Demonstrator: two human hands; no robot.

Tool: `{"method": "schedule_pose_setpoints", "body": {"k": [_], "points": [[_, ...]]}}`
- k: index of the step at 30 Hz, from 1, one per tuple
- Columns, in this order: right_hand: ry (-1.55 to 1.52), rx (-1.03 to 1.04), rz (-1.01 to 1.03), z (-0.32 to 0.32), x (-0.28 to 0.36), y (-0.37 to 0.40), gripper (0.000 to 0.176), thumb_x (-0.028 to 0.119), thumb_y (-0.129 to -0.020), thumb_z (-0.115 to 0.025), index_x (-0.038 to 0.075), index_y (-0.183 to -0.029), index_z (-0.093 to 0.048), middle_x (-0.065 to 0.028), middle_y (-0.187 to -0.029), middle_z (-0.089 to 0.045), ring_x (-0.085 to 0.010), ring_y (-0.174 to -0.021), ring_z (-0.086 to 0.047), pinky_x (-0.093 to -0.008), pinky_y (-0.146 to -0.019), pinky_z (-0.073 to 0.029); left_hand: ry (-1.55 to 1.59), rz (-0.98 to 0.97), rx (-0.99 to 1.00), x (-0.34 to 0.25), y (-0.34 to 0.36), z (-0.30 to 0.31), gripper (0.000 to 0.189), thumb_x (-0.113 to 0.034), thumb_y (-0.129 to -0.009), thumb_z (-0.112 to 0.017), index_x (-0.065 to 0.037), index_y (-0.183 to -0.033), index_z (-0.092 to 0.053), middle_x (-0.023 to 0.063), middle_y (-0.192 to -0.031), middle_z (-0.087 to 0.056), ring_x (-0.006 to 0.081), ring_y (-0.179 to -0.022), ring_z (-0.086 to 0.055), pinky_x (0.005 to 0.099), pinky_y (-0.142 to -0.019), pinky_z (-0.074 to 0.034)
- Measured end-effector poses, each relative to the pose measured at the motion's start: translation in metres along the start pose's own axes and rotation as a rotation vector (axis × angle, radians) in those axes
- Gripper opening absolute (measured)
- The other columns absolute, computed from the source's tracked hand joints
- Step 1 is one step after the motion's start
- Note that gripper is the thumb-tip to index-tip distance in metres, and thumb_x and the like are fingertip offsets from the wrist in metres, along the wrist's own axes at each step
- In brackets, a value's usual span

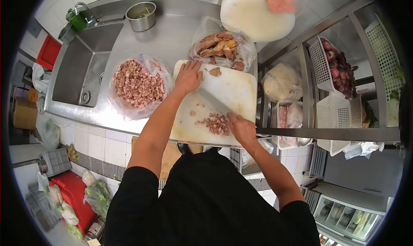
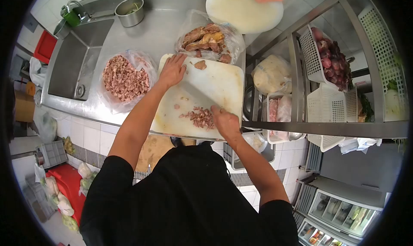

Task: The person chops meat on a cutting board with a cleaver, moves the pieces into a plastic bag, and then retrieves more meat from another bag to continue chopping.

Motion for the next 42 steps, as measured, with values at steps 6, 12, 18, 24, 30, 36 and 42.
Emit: {"method": "schedule_pose_setpoints", "body": {"k": [6, 12, 18, 24, 30, 36, 42], "points": [[-0.427, 0.056, -0.104, 0.014, -0.036, 0.067, 0.02, 0.027, -0.103, -0.061, 0.011, -0.111, -0.069, -0.0105, -0.068, -0.066, -0.0274, -0.058, -0.068, -0.0381, -0.052, -0.054, -0.068, -0.104, 0.195, -0.023, 0.046, -0.016, 0.044, -0.031, -0.104, -0.046, -0.004, -0.134, -0.065, 0.0168, -0.153, -0.053, 0.0392, -0.147, -0.041, 0.0536, -0.125, -0.026], [-1.291, 0.163, -0.876, -0.034, -0.08, 0.154, 0.02, 0.023, -0.105, -0.059, 0.004, -0.101, -0.064, 0.0005, -0.062, -0.054, -0.0091, -0.046, -0.051, -0.0276, -0.042, -0.042, 0.274, -0.184, 0.258, -0.079, 0.139, -0.019, 0.032, -0.023, -0.1, -0.058, -0.001, -0.119, -0.07, 0.0194, -0.142, -0.061, 0.0397, -0.139, -0.05, 0.0521, -0.122, -0.032], [-1.416, 0.236, -0.867, -0.051, -0.039, 0.158, 0.019, 0.025, -0.105, -0.059, 0.006, -0.108, -0.063, 0.0011, -0.063, -0.052, -0.0102, -0.046, -0.05, -0.0277, -0.043, -0.042, 0.088, 0.097, 0.024, -0.059, 0.156, 0.007, 0.065, -0.037, -0.098, -0.065, 0.002, -0.148, -0.049, 0.0277, -0.154, -0.045, 0.0484, -0.145, -0.038, 0.0584, -0.122, -0.026], [-1.484, 0.267, -0.829, -0.05, 0.016, 0.113, 0.021, 0.025, -0.106, -0.059, 0.004, -0.108, -0.062, 0.0008, -0.061, -0.05, -0.0103, -0.046, -0.048, -0.029, -0.043, -0.043, -0.002, 0.097, 0.08, -0.113, 0.156, -0.029, 0.084, -0.057, -0.093, -0.066, 0.002, -0.15, -0.046, 0.0284, -0.156, -0.042, 0.0487, -0.146, -0.035, 0.0606, -0.123, -0.021], [-1.522, 0.302, -0.716, -0.054, 0.051, 0.074, 0.021, 0.022, -0.105, -0.057, 0.001, -0.103, -0.06, -0.0025, -0.061, -0.054, -0.0129, -0.047, -0.053, -0.0311, -0.044, -0.045, 0.166, 0.129, -0.084, -0.14, 0.146, -0.045, 0.067, -0.037, -0.092, -0.072, 0.002, -0.142, -0.053, 0.027, -0.148, -0.047, 0.0474, -0.134, -0.046, 0.0576, -0.115, -0.034], [-1.44, 0.354, -0.589, -0.025, 0.086, 0.038, 0.019, 0.021, -0.104, -0.057, 0.002, -0.103, -0.062, -0.0016, -0.062, -0.055, -0.0126, -0.047, -0.053, -0.031, -0.045, -0.045, 0.539, 0.313, -0.297, -0.104, 0.14, -0.014, 0.041, -0.01, -0.093, -0.068, 0.0, -0.132, -0.06, 0.0239, -0.142, -0.05, 0.041, -0.117, -0.059, 0.0452, -0.097, -0.053], [-1.211, 0.329, -0.153, 0.014, 0.155, -0.03, 0.025, 0.02, -0.102, -0.059, 0.001, -0.117, -0.067, 0.0002, -0.066, -0.056, -0.0096, -0.052, -0.052, -0.0309, -0.05, -0.045, 0.108, 0.113, -0.712, -0.032, 0.113, 0.117, 0.026, -0.01, -0.097, -0.067, -0.001, -0.121, -0.065, 0.0182, -0.132, -0.058, 0.0297, -0.107, -0.062, 0.0353, -0.082, -0.054]]}}
Point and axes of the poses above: each hand's wrist, its own y-axis away from the middle knuckle, its own z-axis out of the back of the hand, x = y × z, the point moved 4 cm from there along -y, towards the middle knuckle
